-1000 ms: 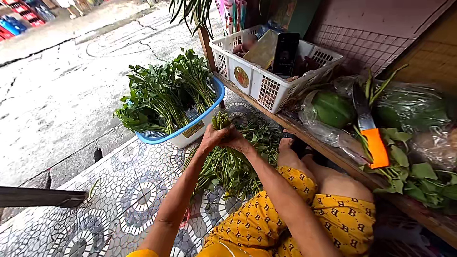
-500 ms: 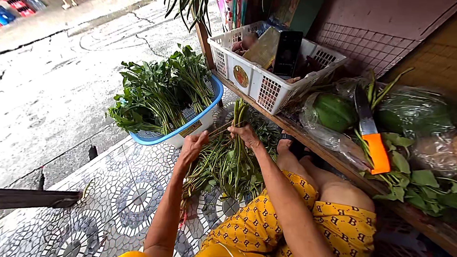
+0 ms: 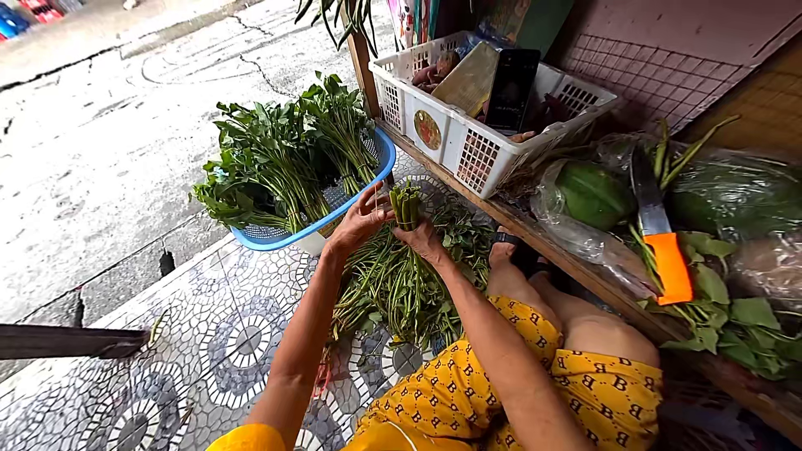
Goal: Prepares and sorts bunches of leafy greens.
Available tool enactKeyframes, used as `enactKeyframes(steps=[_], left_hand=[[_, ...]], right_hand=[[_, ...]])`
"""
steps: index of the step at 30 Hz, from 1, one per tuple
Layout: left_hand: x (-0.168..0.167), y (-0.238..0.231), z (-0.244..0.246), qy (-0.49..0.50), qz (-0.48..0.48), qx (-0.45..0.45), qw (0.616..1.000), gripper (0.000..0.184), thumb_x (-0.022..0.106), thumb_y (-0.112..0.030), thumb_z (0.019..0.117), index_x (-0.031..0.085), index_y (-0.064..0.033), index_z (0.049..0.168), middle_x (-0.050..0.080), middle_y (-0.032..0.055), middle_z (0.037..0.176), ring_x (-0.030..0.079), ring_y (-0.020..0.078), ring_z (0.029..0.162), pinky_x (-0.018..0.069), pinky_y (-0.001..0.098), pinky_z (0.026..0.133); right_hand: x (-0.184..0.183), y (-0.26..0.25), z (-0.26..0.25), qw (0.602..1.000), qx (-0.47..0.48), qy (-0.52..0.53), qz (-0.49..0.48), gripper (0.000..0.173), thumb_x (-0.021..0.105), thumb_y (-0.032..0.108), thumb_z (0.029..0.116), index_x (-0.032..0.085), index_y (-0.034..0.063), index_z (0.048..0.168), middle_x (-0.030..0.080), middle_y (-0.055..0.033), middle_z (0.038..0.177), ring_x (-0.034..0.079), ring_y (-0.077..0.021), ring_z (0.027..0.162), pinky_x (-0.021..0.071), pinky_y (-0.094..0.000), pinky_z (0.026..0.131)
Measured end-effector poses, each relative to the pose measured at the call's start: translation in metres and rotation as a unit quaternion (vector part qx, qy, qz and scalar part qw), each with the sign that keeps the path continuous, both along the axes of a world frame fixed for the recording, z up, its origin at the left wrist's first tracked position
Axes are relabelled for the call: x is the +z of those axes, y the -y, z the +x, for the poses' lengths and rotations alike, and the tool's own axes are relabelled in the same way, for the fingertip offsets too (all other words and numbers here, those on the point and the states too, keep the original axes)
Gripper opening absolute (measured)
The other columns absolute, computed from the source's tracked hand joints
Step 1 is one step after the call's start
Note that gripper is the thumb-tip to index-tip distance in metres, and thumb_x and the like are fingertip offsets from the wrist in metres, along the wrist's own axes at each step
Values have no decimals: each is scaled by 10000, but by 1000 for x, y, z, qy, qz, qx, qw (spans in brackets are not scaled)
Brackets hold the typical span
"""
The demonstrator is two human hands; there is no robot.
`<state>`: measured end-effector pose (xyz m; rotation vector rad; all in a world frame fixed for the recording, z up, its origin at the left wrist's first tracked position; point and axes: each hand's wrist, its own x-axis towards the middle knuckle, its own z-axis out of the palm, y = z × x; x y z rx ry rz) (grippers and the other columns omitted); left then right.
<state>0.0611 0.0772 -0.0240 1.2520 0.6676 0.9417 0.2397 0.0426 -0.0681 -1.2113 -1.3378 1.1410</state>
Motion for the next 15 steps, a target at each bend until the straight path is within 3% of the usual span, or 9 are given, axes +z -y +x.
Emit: enactKeyframes(steps=[2,5,8,9,11,12,13,14,15], left_hand=[[11,-16,0,-81,47,-53,994,1111,894,-399,716,246,-97,1565,600,51,1353,659,143,1117,566,336,965],[37,-29,2,-262,133,-91,952,1043,842,-400,724,307,-64,1553,563,84,1399,635,147,1124,566,334,917],[61,-22,19,-486,291,-111,817,827,824,-343,812,485,-73,1516,641,146,1331,598,314,1191,487,538,986],[64,-11,27,-528,347,-112,767,696,827,-317,829,590,-90,1443,699,136,1248,617,359,1164,467,603,974],[54,16,38,-518,461,-123,710,341,815,-262,847,778,-105,1147,751,102,1028,666,336,1019,479,584,907],[44,27,37,-480,492,-141,712,187,781,-243,877,803,-117,1014,753,70,954,685,271,966,500,519,905],[33,35,31,-433,483,-160,744,155,715,-236,933,806,-116,970,763,38,937,700,190,947,514,435,947],[18,39,19,-374,425,-167,807,223,634,-229,981,793,-76,951,748,27,881,687,118,869,526,337,918],[0,44,5,-292,322,-143,889,278,587,-246,999,770,-48,930,693,-5,768,617,40,696,522,228,743]], right_hand=[[-5,0,0,998,0,69,-1,495,799,82,869,585,-34,1301,684,-243,1037,683,-326,861,574,-523,797],[-5,-1,-8,983,21,183,-14,535,795,138,885,560,-16,1341,693,-279,1020,695,-432,932,545,-622,828],[1,2,-20,946,53,319,-6,476,738,191,910,571,8,1317,711,-249,1001,704,-432,967,537,-623,830],[4,5,-23,933,67,354,-4,469,722,204,925,570,13,1326,714,-244,1038,702,-425,1007,532,-611,861],[1,11,-23,940,76,333,7,403,711,170,951,639,-18,1301,706,-270,1135,673,-446,1094,501,-620,947],[-9,9,-19,954,74,292,7,381,691,126,966,636,-41,1304,694,-294,1144,665,-461,1091,499,-625,949],[-13,3,-13,966,77,244,-18,390,643,95,994,572,-29,1357,673,-306,1141,658,-468,1066,504,-633,915],[-7,-2,-6,976,67,201,-54,381,607,102,1021,534,-18,1376,665,-308,1129,665,-460,1042,519,-631,895],[1,-6,1,984,39,146,-92,418,666,112,977,544,-12,1357,672,-268,1075,674,-392,955,544,-569,845]])
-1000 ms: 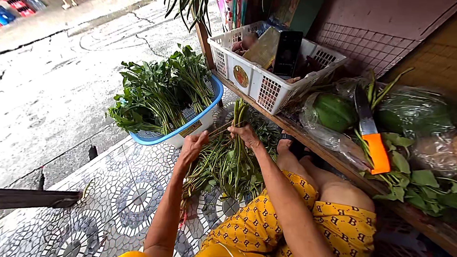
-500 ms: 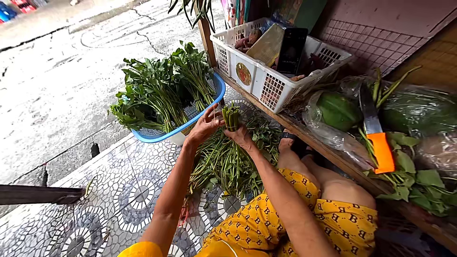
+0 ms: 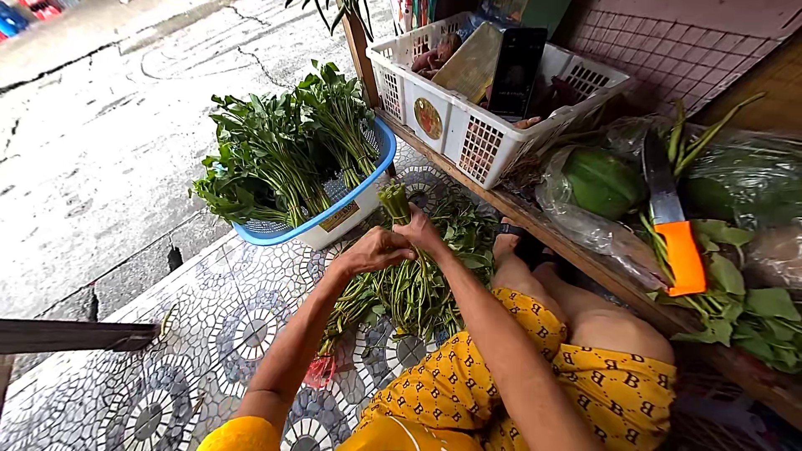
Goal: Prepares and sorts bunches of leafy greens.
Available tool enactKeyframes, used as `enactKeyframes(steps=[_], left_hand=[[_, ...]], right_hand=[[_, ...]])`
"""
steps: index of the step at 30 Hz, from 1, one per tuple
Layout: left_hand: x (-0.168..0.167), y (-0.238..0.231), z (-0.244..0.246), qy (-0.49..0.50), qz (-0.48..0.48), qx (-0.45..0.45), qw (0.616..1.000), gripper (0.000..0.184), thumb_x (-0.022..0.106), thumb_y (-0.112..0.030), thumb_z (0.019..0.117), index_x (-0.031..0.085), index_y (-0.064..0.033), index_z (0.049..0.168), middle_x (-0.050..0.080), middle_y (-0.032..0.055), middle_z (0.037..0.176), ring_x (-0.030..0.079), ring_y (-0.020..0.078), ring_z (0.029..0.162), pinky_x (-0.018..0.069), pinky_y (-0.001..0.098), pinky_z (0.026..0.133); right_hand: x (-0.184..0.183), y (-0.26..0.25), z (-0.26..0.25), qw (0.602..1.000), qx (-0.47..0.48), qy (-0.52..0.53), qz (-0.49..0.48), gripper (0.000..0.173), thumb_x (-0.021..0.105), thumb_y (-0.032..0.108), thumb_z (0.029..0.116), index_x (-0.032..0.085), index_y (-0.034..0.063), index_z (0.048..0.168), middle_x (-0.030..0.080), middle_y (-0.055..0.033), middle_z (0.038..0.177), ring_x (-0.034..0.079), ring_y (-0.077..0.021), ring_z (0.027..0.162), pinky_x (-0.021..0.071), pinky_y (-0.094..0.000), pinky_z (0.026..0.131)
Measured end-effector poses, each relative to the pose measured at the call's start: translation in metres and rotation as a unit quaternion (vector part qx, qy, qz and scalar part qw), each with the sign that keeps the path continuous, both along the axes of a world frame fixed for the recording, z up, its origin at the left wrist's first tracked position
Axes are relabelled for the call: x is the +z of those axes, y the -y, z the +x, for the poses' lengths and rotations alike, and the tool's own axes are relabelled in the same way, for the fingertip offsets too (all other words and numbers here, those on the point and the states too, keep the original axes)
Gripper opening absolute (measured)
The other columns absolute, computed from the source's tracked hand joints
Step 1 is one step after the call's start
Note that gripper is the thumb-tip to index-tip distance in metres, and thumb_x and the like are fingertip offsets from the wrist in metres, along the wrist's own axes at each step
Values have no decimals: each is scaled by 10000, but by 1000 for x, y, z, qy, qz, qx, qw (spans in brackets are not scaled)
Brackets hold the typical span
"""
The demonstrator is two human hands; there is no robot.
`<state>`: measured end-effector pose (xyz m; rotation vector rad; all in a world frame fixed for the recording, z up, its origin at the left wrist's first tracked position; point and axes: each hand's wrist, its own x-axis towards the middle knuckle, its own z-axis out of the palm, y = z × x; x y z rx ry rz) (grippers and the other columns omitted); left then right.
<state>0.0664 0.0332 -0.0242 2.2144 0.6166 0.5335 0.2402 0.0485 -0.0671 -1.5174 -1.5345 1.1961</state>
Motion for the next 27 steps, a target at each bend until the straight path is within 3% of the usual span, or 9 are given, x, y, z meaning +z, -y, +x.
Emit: enactKeyframes(steps=[2,4,7,9,12,16,20,23,27], left_hand=[[-37,11,-20,249,-266,100,926,197,639,-280,985,761,-157,892,619,-108,611,521,-41,513,482,140,575],[-60,21,-21,473,-417,166,758,175,621,-215,1007,779,-154,1054,659,-116,640,595,-40,551,541,148,620],[-66,17,-6,610,-450,194,623,397,452,-273,1094,592,8,1336,725,120,1240,712,162,1128,571,256,961],[-65,2,-6,572,-421,189,678,666,636,-442,980,516,68,1391,668,201,1327,650,254,1254,510,331,1076],[-45,-26,-22,407,-374,206,807,925,804,-643,755,545,-2,1369,708,114,1253,696,195,1143,558,332,1005],[-5,-59,-39,82,-224,181,954,1067,771,-729,687,504,-28,1445,679,52,1285,653,105,1111,544,303,956],[26,-61,-30,-98,-76,157,980,718,791,-403,835,598,14,1386,706,108,1169,622,191,1055,479,417,955],[20,-52,-35,-9,-115,184,976,641,742,-408,873,607,-15,1360,728,8,1096,661,39,938,551,235,830],[17,-24,-23,-84,86,195,973,290,751,-177,922,744,-31,1173,752,97,1041,655,278,999,480,513,935]], right_hand=[[-5,-12,10,988,-83,-131,-26,397,747,70,893,575,-24,1238,631,-112,796,597,-171,603,546,-339,599],[-9,-13,12,967,-113,-224,-34,350,743,26,877,572,-16,1179,600,-49,698,552,-95,501,520,-251,512],[-3,9,1,980,-61,-191,9,385,758,36,869,593,18,1216,606,-91,760,524,-124,540,484,-278,513],[-5,13,-6,990,-41,-125,45,458,781,98,872,589,28,1281,652,-181,897,599,-249,665,529,-427,605],[-11,7,-13,995,-38,-23,91,511,787,128,885,573,2,1332,686,-278,1051,686,-423,928,548,-615,798],[-11,7,-25,982,45,173,65,475,748,178,919,561,37,1333,715,-256,1001,703,-456,974,527,-643,855],[-12,8,-35,968,75,228,69,471,714,143,927,555,29,1355,716,-252,1026,699,-459,993,518,-642,857],[-9,10,-39,968,75,223,84,457,711,117,917,562,24,1339,721,-247,1014,707,-453,974,529,-634,842],[-7,15,-41,961,93,242,93,377,654,105,977,568,-32,1318,712,-263,1082,697,-451,1032,521,-612,885]])
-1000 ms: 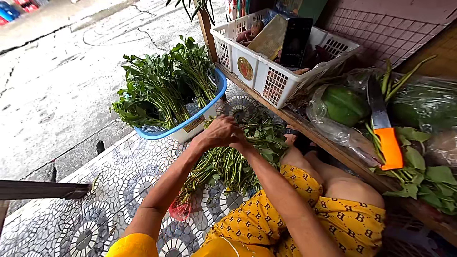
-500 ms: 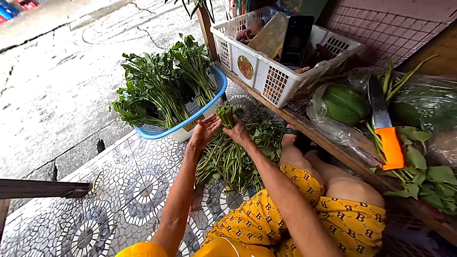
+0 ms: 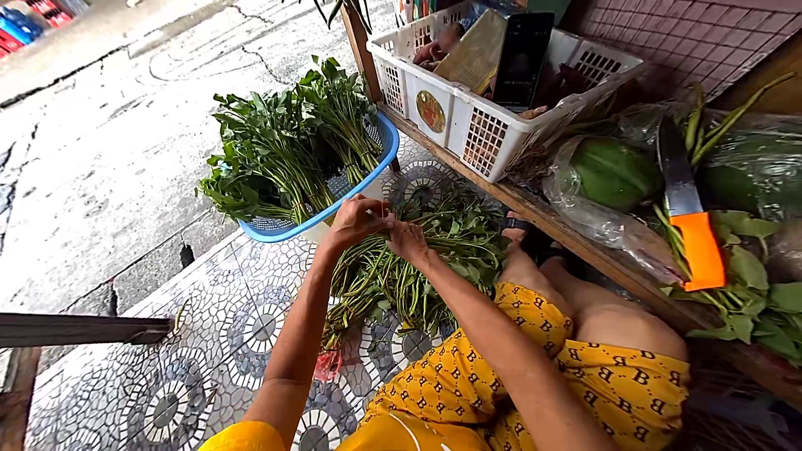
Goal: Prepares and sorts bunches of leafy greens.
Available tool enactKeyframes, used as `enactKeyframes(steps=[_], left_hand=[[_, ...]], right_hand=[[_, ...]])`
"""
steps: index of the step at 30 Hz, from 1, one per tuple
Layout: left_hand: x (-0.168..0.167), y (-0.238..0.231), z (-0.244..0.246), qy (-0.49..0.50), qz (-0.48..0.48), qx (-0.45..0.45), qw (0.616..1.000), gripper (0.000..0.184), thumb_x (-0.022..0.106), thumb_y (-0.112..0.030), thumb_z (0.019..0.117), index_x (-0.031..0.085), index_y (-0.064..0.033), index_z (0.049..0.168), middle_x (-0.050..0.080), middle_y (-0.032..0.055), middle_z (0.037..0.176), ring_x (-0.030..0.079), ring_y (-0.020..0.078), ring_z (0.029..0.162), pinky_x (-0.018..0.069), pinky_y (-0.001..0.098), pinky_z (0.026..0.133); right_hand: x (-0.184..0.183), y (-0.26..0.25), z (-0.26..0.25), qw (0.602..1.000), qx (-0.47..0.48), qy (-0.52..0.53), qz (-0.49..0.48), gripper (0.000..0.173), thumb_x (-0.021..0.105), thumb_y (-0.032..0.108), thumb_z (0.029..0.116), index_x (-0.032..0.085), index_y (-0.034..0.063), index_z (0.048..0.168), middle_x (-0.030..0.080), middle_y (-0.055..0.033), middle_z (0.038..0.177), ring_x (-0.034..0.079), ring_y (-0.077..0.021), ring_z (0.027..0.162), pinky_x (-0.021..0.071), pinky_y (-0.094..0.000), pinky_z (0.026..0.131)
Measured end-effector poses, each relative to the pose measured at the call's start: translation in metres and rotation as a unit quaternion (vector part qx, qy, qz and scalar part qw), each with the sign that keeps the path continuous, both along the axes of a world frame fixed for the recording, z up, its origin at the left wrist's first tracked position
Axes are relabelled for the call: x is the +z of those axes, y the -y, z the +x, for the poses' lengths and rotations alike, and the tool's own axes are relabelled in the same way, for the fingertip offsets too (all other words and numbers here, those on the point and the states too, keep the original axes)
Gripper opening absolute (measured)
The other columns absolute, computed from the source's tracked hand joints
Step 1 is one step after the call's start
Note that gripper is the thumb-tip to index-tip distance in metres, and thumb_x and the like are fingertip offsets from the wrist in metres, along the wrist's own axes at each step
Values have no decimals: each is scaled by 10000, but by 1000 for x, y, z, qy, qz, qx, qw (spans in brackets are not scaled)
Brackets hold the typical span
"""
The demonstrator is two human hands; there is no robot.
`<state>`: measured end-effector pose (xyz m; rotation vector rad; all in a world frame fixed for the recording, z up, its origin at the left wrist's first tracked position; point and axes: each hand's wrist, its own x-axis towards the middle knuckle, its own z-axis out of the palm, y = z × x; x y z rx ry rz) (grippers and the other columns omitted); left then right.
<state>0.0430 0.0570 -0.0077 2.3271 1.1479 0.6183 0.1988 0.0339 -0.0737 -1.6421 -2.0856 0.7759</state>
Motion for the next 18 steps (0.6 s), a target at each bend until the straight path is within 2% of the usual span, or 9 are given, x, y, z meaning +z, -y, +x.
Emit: enactKeyframes(steps=[2,4,6,8,9,10,12,16,18], left_hand=[[-7,19,21,-52,112,-34,992,144,754,-88,890,798,-57,1024,761,115,974,677,333,959,479,573,928],[-24,40,32,-42,156,-55,985,102,704,-74,913,795,-56,955,762,99,893,710,285,892,458,563,969],[-40,52,25,8,28,5,1000,224,563,-74,1012,756,6,1093,745,96,861,709,203,840,449,469,1059],[-56,48,14,95,-129,150,976,313,458,-171,1080,615,31,1259,672,96,865,624,150,738,531,352,793],[-64,43,10,124,-159,208,957,340,472,-226,1084,546,18,1309,639,85,857,585,141,699,512,350,712],[-66,38,10,141,-172,237,946,411,523,-290,1069,499,5,1354,627,83,882,578,146,716,507,364,710],[-60,30,20,145,-168,257,941,605,665,-408,978,491,-19,1408,685,139,1050,663,220,925,543,458,871],[-51,24,43,130,-46,326,935,450,685,-412,969,668,4,1140,708,193,944,689,346,905,511,604,840],[-46,23,48,138,-21,326,935,398,658,-361,995,670,19,1115,702,205,929,684,360,904,501,611,832]], right_hand=[[-1,5,0,1000,-1,-20,22,322,618,96,995,631,-69,1271,711,-281,1076,698,-456,1022,527,-611,881],[2,6,7,997,-7,-60,39,297,611,84,1010,595,-43,1278,701,-280,985,702,-469,925,539,-625,788],[5,1,14,996,-30,-83,12,315,634,125,1008,556,3,1288,692,-267,946,698,-465,889,536,-627,747],[3,-6,16,987,-75,-144,-22,436,748,156,935,554,20,1301,687,-279,976,685,-482,920,531,-653,758],[1,-7,14,982,-84,-168,-30,456,776,159,910,560,14,1285,685,-278,983,683,-475,926,531,-652,766],[-1,-8,11,981,-78,-173,-39,475,789,167,900,561,6,1286,689,-277,998,685,-466,949,532,-648,803],[-7,-9,5,986,-38,-159,-39,474,763,172,905,551,-13,1286,696,-262,1005,695,-434,972,537,-617,853],[-13,-6,5,977,-20,-212,-25,637,802,139,872,462,-27,1385,696,-250,1030,698,-408,982,547,-579,897],[-18,-3,4,973,-28,-226,-25,528,746,150,929,502,-23,1364,696,-259,1023,695,-420,976,536,-596,892]])
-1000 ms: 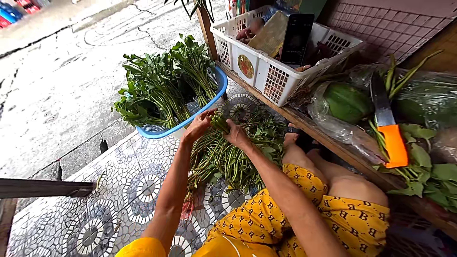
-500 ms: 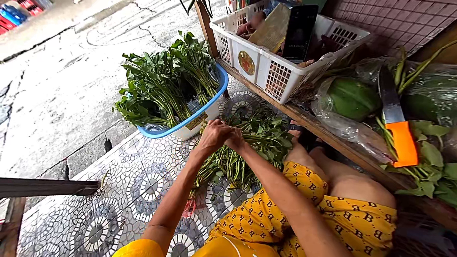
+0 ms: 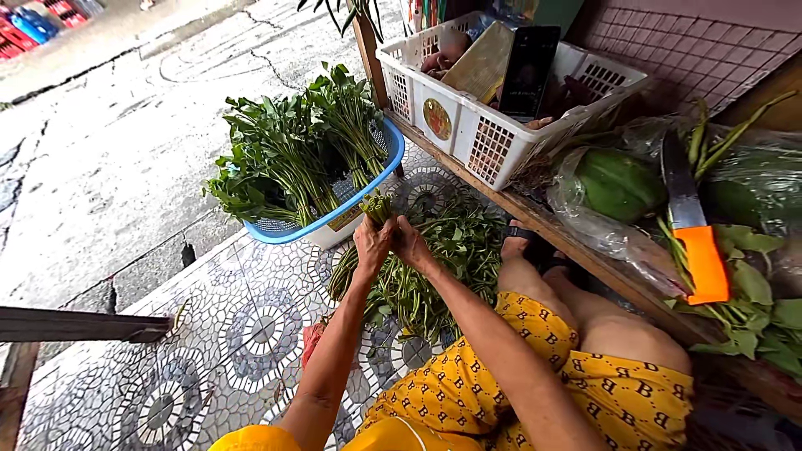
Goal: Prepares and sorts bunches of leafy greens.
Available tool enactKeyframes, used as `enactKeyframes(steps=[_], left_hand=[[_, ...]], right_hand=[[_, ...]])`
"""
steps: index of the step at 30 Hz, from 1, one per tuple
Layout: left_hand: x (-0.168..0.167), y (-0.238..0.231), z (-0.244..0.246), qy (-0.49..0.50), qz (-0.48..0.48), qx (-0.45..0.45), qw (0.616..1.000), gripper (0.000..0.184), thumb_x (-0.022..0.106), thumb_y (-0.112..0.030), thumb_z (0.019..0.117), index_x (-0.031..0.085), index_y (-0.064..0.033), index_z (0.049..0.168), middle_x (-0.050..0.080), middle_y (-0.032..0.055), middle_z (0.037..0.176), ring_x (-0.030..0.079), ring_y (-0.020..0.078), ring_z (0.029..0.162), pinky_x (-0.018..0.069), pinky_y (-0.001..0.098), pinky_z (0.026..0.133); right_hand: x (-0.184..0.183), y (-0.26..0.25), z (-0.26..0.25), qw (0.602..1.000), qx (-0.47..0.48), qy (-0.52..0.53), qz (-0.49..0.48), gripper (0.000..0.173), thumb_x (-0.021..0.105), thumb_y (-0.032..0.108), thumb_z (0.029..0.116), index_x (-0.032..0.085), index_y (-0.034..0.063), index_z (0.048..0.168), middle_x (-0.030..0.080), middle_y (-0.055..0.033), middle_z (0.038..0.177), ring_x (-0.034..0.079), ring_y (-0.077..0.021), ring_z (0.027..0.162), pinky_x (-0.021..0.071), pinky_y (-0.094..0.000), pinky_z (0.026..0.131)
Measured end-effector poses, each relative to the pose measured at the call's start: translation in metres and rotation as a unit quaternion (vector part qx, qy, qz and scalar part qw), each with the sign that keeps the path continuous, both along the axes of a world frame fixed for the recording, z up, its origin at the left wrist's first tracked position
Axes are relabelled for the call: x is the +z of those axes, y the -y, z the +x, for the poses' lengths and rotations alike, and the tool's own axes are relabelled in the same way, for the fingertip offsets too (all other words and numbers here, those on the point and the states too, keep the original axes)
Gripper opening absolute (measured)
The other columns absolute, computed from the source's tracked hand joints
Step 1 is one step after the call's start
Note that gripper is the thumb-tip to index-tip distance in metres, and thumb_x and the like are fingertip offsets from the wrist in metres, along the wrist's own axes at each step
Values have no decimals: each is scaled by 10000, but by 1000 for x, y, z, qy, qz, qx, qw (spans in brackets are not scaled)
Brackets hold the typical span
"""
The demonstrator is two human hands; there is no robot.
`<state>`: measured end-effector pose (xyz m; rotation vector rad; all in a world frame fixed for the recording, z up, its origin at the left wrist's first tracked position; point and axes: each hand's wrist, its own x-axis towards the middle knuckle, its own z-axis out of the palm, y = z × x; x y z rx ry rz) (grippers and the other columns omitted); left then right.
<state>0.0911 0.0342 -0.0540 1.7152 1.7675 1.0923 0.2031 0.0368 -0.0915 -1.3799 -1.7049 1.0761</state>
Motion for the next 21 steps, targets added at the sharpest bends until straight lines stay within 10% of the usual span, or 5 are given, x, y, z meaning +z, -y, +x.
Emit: enactKeyframes(steps=[5,9,16,19,21], left_hand=[[-1,1,-28,-137,-66,-104,983,688,699,-441,962,461,14,1420,669,183,989,657,352,908,512,581,874],[-18,17,-68,-190,109,-276,936,407,590,-335,1020,738,29,917,719,202,1067,649,362,1159,441,535,1085],[-14,25,-43,583,-12,-164,796,361,393,-191,981,647,-152,727,570,-70,589,575,51,585,527,229,721],[-25,11,-20,823,-95,-59,557,357,334,-1,1008,626,-29,1212,714,42,940,698,88,732,598,218,659],[-26,2,-7,794,-103,-25,599,343,327,19,1058,564,-41,1298,726,54,1171,728,78,931,589,180,742]], right_hand=[[-5,-6,10,991,-34,-101,-82,517,636,168,1020,438,0,1467,682,-257,1111,701,-347,964,559,-524,910],[-2,-10,30,952,-104,-264,-113,515,625,230,1036,421,69,1480,651,-117,928,644,-154,697,579,-323,679],[-9,-15,13,939,-68,-296,-161,463,636,168,1028,443,44,1430,667,-107,861,660,-162,651,585,-303,636],[-6,-11,2,947,-56,-285,-135,473,652,131,1012,460,9,1426,662,-153,958,663,-186,715,588,-334,688],[-4,-8,1,963,-56,-240,-112,507,672,132,1001,462,-10,1440,663,-206,1053,669,-221,801,581,-377,769]])
